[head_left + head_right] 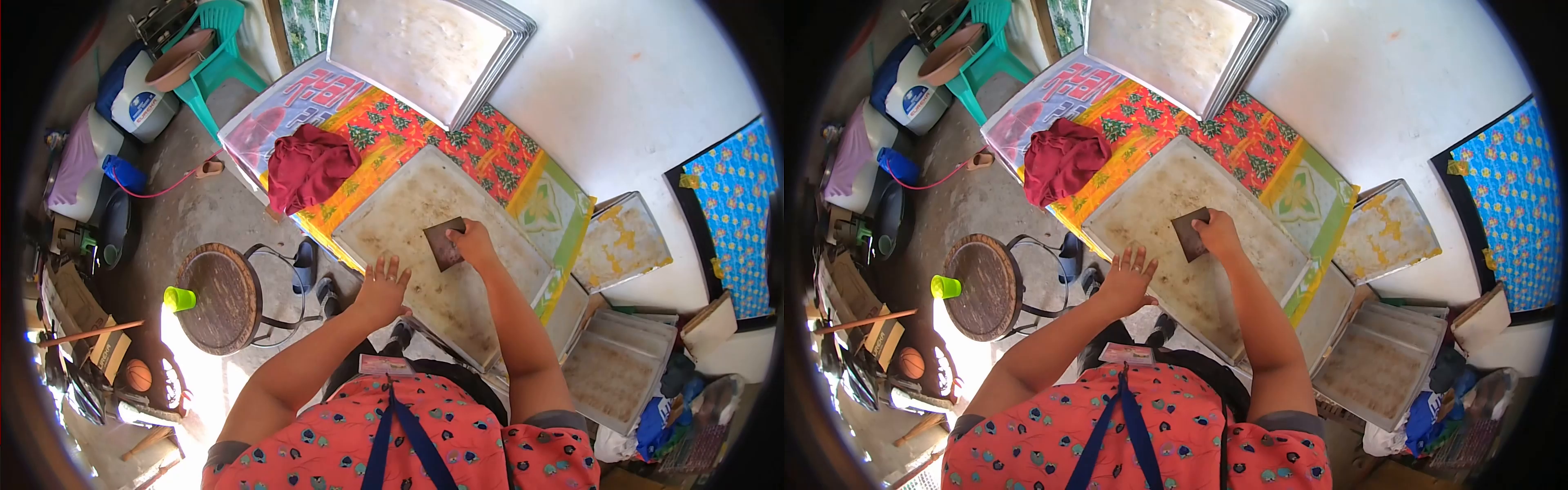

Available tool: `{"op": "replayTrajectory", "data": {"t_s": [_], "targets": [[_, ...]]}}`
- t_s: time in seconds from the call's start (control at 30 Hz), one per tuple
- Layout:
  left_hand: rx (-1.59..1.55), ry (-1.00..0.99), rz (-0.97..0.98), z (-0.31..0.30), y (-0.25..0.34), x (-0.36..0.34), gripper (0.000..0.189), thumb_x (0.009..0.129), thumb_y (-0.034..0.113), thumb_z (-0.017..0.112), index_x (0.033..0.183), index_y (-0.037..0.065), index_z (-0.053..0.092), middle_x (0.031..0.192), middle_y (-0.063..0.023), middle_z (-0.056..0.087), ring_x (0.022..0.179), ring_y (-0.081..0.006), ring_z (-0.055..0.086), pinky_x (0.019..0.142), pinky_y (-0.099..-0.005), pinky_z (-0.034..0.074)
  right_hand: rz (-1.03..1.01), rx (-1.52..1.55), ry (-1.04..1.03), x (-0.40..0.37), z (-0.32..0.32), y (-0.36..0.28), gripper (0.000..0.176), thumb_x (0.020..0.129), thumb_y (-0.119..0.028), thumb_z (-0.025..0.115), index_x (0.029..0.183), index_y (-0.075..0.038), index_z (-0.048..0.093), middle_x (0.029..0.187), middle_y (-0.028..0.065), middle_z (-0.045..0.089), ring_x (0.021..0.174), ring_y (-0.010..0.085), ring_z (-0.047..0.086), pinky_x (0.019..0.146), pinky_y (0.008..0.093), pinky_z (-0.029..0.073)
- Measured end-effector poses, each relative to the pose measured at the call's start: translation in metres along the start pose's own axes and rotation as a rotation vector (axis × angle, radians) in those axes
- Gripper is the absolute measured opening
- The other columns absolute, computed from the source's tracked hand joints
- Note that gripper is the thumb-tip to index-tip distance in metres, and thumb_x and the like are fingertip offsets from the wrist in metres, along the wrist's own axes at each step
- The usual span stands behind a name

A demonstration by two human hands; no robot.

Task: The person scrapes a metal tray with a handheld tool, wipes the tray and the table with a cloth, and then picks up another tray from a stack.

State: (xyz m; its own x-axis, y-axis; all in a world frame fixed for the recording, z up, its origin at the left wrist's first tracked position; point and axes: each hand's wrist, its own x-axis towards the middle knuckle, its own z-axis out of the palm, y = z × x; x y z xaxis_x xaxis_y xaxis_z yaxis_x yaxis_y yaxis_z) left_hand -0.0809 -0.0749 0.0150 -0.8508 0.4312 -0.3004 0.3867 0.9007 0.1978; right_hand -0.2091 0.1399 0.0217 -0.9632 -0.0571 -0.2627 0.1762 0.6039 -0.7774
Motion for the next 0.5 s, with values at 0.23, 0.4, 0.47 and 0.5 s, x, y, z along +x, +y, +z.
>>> {"op": "replayTrajectory", "data": {"t_s": [0.23, 0.4, 0.47, 0.5], "targets": [[0.008, -0.001, 0.007, 0.0, 0.001, -0.001, 0.09, 0.076, 0.054, 0.067, 0.145, 0.009, 0.032, 0.15, -0.0266, 0.022, 0.138, -0.0467, 0.022, 0.108, -0.0578, 0.025, 0.03, 0.067, 0.014, 0.005, -0.002, 0.005, 0.023, 0.081, -0.015, 0.068, 0.094, 0.003, 0.065, 0.079, 0.0172, 0.068, 0.073, 0.0265, 0.066, 0.068, 0.0371, 0.05], [-0.011, 0.012, 0.003, 0.001, 0.0, 0.0, 0.089, 0.076, 0.054, 0.067, 0.145, 0.009, 0.032, 0.15, -0.0263, 0.023, 0.138, -0.0468, 0.022, 0.108, -0.0582, 0.025, 0.005, 0.062, -0.005, 0.003, 0.005, 0.0, 0.024, 0.08, -0.016, 0.069, 0.094, 0.002, 0.066, 0.08, 0.0167, 0.068, 0.074, 0.0265, 0.066, 0.068, 0.037, 0.05], [-0.011, 0.014, 0.01, 0.001, 0.0, 0.0, 0.089, 0.076, 0.053, 0.068, 0.145, 0.009, 0.032, 0.15, -0.0262, 0.023, 0.138, -0.0469, 0.022, 0.108, -0.0583, 0.025, 0.074, 0.243, 0.009, 0.007, 0.001, -0.001, 0.026, 0.078, -0.017, 0.069, 0.095, 0.002, 0.066, 0.08, 0.0179, 0.068, 0.076, 0.0281, 0.067, 0.069, 0.038, 0.05], [-0.011, 0.02, 0.01, 0.001, 0.0, 0.0, 0.089, 0.076, 0.053, 0.068, 0.145, 0.009, 0.033, 0.15, -0.0261, 0.023, 0.138, -0.0469, 0.022, 0.108, -0.0584, 0.025, 0.053, 0.158, -0.007, 0.007, 0.002, -0.001, 0.026, 0.078, -0.017, 0.069, 0.095, 0.002, 0.066, 0.08, 0.0179, 0.068, 0.076, 0.0281, 0.067, 0.069, 0.038, 0.05]]}}
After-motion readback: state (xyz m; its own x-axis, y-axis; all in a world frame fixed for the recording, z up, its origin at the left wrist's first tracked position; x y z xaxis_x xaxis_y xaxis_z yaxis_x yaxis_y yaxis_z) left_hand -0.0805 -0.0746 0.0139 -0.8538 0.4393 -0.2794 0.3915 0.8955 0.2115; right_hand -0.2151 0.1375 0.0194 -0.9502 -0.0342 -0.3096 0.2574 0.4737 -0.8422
